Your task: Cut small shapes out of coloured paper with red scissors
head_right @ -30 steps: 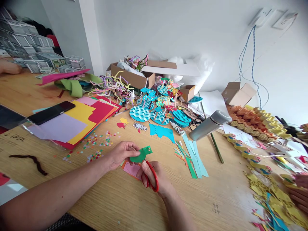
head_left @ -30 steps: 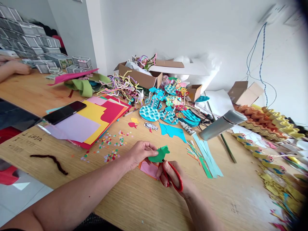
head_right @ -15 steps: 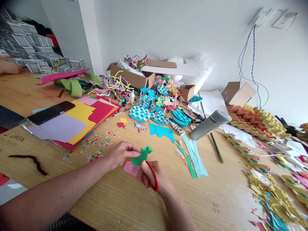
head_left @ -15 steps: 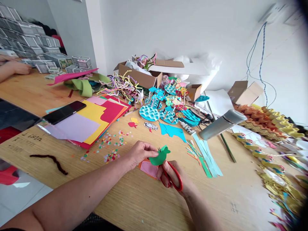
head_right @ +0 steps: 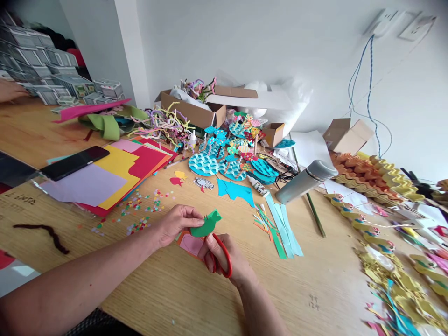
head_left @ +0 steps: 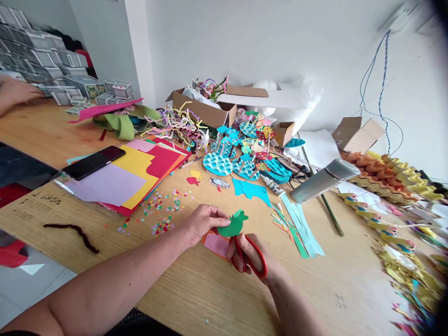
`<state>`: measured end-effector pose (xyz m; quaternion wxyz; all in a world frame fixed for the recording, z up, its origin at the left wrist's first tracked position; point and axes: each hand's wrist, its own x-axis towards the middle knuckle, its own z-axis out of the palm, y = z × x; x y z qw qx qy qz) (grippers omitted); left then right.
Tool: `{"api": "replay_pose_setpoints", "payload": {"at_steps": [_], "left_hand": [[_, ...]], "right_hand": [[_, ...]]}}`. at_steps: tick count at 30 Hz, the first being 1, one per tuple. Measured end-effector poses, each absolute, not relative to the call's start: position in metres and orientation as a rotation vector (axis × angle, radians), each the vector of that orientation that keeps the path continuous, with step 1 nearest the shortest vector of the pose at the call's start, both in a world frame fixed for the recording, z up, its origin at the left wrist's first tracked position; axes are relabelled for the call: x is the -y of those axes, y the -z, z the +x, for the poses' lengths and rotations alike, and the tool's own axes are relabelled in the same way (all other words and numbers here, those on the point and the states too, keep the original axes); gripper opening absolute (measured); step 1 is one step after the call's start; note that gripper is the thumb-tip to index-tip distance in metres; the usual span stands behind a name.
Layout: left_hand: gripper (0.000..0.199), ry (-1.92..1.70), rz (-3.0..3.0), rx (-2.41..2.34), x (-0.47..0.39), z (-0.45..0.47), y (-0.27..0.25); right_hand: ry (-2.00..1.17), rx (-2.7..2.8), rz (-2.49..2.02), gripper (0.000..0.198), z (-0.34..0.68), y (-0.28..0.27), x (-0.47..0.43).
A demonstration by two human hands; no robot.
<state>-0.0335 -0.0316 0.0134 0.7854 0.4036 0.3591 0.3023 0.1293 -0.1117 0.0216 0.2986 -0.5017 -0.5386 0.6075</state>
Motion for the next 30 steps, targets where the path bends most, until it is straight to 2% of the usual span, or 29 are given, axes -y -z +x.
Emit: {"api": "replay_pose_setpoints", "payload": {"at_steps": [15,30], "left_hand": [[0.018,-0.679,1.02,-0.826,0.0348,-0.033,-0.0214],[0.024,-0.664,1.019,-0.855,0.0325,-0.0322,-0.0166]], "right_hand": [[-1.605,1.358,-1.33,0.064,0.1261,-0.0221,0.1105],[-1.632,1.315,-1.321,0.066,0.1246,-0.0251,0.1123]]}}
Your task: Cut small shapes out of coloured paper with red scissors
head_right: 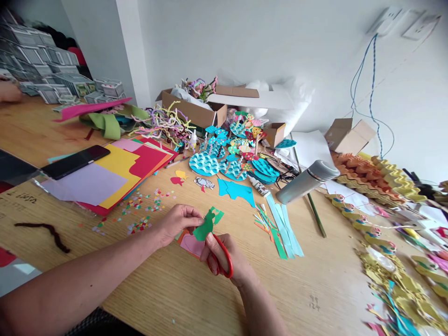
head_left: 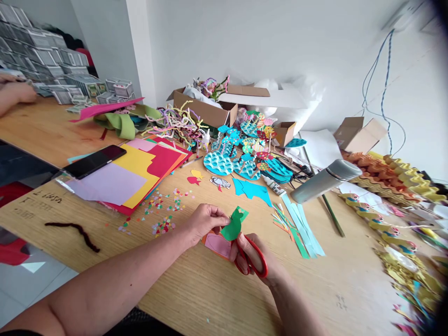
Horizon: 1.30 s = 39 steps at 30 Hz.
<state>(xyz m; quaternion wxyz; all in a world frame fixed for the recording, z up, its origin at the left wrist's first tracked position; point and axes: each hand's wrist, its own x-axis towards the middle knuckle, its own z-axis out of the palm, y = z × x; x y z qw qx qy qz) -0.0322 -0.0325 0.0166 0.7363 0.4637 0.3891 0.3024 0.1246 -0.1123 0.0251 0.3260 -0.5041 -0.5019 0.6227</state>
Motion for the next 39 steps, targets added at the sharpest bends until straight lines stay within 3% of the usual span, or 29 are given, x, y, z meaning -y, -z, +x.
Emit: {"api": "replay_pose_setpoints", "payload": {"at_steps": [39], "left_hand": [[0.027,-0.646,0.926,-0.863,0.035,-0.032,-0.019]], "right_hand": [[-1.621,1.432,-1.363,0.068,0.128,-0.022,0.111]]}}
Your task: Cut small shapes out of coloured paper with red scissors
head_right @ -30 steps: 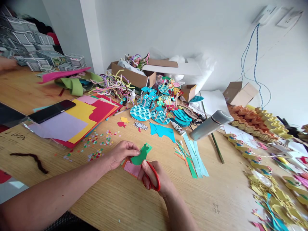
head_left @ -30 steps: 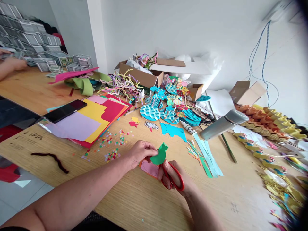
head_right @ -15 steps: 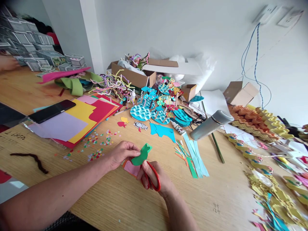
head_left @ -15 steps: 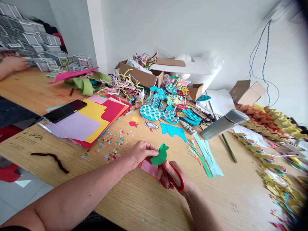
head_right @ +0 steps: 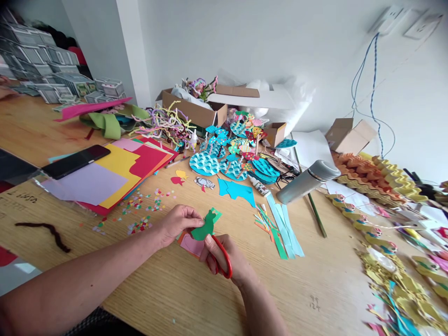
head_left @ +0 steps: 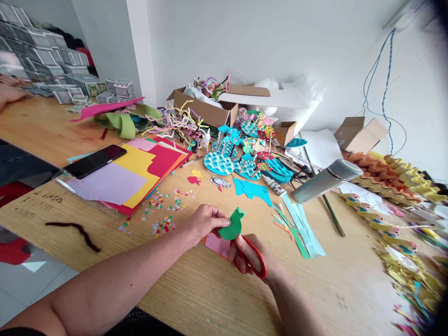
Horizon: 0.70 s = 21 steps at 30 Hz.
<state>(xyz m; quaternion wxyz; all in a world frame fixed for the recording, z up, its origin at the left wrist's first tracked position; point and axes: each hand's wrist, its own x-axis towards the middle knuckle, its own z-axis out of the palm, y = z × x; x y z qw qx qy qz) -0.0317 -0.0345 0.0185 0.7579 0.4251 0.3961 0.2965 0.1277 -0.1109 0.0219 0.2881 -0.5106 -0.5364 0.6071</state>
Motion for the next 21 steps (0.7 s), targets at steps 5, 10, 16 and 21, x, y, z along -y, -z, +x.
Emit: {"api": "replay_pose_setpoints", "payload": {"at_steps": [5,10,16,21], "left_hand": [[0.025,-0.648,0.909,-0.855,0.0345,-0.0317,-0.0198],[0.026,-0.655,0.882,-0.845,0.0349,-0.0309,-0.0203],[0.027,-0.656,0.854,-0.839,0.0365,-0.0303,-0.02],[0.028,-0.652,0.839,-0.834,0.0367,-0.0302,-0.0197]], "right_hand": [[-1.609,1.398,-1.384,0.07,0.1253,-0.0217,0.1111],[-1.612,1.369,-1.386,0.069,0.1242,-0.0214,0.111],[-1.599,1.357,-1.407,0.069,0.1232,-0.0219,0.1112],[-1.594,1.347,-1.402,0.07,0.123,-0.0215,0.1116]]}}
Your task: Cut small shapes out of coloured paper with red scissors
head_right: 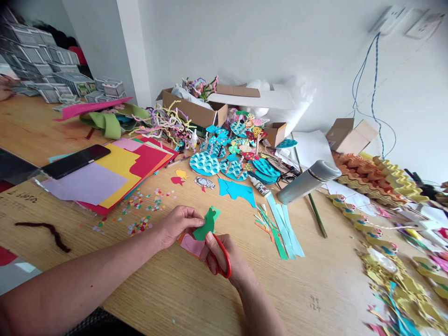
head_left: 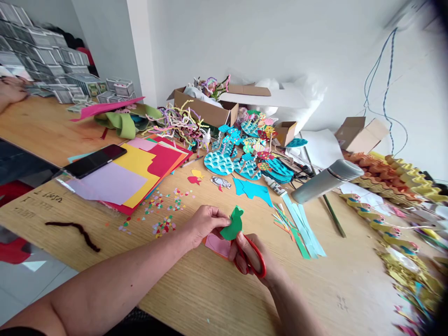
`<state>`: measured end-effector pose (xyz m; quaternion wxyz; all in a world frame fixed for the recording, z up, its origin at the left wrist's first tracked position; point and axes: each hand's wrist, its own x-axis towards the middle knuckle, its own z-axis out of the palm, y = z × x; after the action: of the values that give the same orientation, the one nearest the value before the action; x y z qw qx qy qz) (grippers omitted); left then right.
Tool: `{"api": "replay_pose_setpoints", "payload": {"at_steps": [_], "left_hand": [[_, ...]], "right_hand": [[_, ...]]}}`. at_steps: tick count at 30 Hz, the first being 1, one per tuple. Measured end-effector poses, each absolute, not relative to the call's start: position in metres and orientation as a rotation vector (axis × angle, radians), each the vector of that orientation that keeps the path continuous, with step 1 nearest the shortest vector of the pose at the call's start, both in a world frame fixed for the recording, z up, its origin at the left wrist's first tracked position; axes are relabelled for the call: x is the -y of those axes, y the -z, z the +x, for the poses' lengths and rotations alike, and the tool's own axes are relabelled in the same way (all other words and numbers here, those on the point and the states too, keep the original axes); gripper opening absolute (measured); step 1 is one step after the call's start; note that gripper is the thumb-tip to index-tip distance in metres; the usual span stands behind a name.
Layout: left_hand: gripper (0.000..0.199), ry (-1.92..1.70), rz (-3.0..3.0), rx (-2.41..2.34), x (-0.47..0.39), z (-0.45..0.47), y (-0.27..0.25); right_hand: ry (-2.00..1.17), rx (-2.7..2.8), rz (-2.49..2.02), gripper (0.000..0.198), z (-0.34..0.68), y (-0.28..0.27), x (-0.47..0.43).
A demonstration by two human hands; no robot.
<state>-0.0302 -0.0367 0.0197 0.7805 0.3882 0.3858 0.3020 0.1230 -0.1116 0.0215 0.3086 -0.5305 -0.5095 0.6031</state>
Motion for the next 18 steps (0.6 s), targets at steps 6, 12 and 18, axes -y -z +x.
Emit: {"api": "replay_pose_setpoints", "payload": {"at_steps": [6,12,18], "left_hand": [[0.028,-0.651,0.853,-0.821,0.0367,-0.0305,-0.0199],[0.029,-0.652,0.858,-0.816,0.0365,-0.0307,-0.0181],[0.028,-0.655,0.859,-0.802,0.0363,-0.0313,-0.0193]], "right_hand": [[-1.59,1.358,-1.405,0.068,0.1231,-0.021,0.1118],[-1.58,1.365,-1.404,0.068,0.1234,-0.0199,0.1122],[-1.553,1.369,-1.449,0.068,0.1232,-0.02,0.1124]]}}
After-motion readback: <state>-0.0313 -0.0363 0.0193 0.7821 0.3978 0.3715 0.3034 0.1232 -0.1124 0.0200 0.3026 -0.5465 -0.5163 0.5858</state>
